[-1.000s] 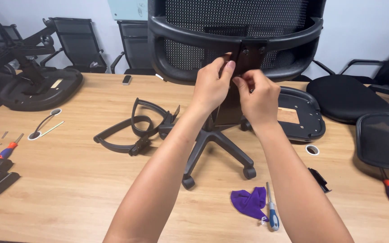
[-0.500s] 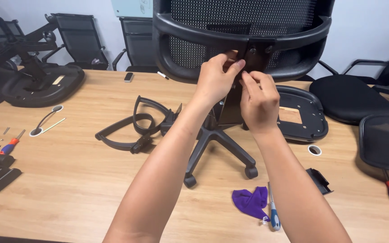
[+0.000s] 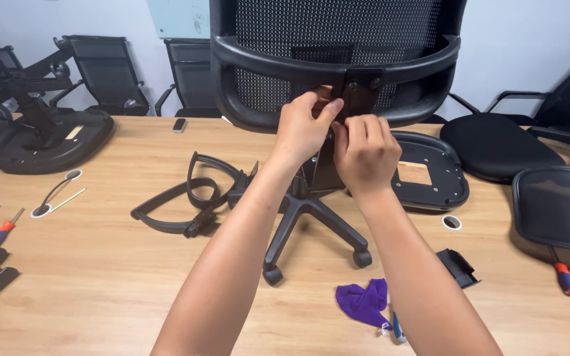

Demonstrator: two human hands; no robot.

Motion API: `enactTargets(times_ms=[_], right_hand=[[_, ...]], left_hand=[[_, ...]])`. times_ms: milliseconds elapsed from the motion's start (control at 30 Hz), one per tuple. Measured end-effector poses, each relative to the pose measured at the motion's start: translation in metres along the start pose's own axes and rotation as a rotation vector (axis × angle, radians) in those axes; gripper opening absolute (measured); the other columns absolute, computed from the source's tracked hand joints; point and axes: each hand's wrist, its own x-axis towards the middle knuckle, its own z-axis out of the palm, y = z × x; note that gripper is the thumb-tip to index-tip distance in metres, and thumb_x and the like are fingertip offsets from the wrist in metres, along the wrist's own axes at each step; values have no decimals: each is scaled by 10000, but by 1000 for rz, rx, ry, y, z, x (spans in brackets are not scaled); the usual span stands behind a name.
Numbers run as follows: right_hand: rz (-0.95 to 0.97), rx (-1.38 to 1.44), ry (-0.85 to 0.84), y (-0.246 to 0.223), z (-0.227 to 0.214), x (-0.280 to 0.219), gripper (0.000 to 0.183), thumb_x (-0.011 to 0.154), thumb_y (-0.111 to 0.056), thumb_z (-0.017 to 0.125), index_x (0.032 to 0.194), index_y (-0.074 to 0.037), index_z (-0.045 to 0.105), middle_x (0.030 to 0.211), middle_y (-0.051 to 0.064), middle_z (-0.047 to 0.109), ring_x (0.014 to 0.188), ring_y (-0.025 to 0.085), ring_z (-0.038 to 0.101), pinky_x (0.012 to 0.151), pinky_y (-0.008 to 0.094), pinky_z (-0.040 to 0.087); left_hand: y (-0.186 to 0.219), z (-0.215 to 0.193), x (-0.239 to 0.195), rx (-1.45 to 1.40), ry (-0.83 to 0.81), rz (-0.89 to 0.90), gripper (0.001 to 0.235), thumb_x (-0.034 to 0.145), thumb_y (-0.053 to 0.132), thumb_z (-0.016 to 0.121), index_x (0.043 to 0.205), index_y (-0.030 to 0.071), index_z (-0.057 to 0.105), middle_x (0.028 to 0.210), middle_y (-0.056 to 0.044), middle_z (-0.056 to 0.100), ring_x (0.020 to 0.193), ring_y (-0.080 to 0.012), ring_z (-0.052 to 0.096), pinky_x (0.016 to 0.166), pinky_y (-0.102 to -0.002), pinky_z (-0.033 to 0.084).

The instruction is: The person assembles an office chair on a wooden table. They align a mounting bracket against the backrest, insert screws by hand, and tighten them with a screwdriver. They then lift the seat assembly, place it onto the gas lift of the wheeled base, and continue fastening screws underneath the seat.

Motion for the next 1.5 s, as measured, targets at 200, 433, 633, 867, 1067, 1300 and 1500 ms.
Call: enactTargets(times_ms=[200, 433, 633, 867, 1067, 1300, 1500], right_hand=[[66, -272, -156, 2, 9, 3, 289, 1008, -282, 694, 788, -110, 619, 778, 68, 638, 697, 270, 665, 555, 404, 512], [96, -160, -109, -2, 1, -2, 275, 1034, -310, 673, 907, -70, 631, 808, 93, 653, 706, 302, 687, 534, 415, 515], [86, -151, -176, 11, 12, -3, 255, 1054, -302, 655, 905, -103, 599, 759, 88, 669, 613, 299, 690, 501, 417, 522], [65, -133, -155, -1, 1, 7, 282, 946, -337, 644, 900, -59, 641, 721, 101, 680, 543, 326, 672, 442, 441, 509], [157, -239, -297, 5, 7, 10, 365, 1016, -396, 644, 761, -136, 624, 627, 103, 661, 536, 339, 678, 473, 461, 528], [158, -165, -277, 5, 10, 8, 310, 1028, -305, 625, 782, -117, 624, 613, 78, 660, 506, 316, 668, 449, 436, 515], [104, -130, -209, -3, -2, 18, 263, 923, -306, 617, 839, -58, 640, 638, 105, 677, 488, 316, 671, 412, 424, 518]], left_hand=[[9, -3, -2, 35, 1, -33, 429, 925, 306, 724, 1204, -20, 701, 963, -142, 795, 853, -184, 784, 748, -294, 608], [3, -2, -3, 39, -1, -29, 370, 903, 281, 761, 1112, -24, 738, 889, -136, 788, 777, -175, 780, 700, -293, 602], [10, -6, 2, 7, -13, 36, 325, 910, 255, 742, 1129, 15, 726, 878, -91, 803, 763, -143, 788, 706, -282, 602], [0, -6, -1, 29, 40, 93, 304, 927, 247, 749, 1090, -9, 743, 884, -104, 799, 789, -147, 769, 727, -289, 595], [17, -9, -1, 4, 17, 6, 321, 911, 259, 744, 1084, -12, 753, 861, -108, 798, 781, -147, 767, 713, -295, 588], [24, -10, -4, -22, -19, -91, 327, 902, 250, 726, 1116, 3, 743, 855, -97, 801, 788, -139, 765, 733, -276, 586], [22, -9, -3, -35, -19, -79, 314, 898, 253, 729, 1103, 17, 764, 899, -97, 807, 827, -140, 774, 762, -282, 589]])
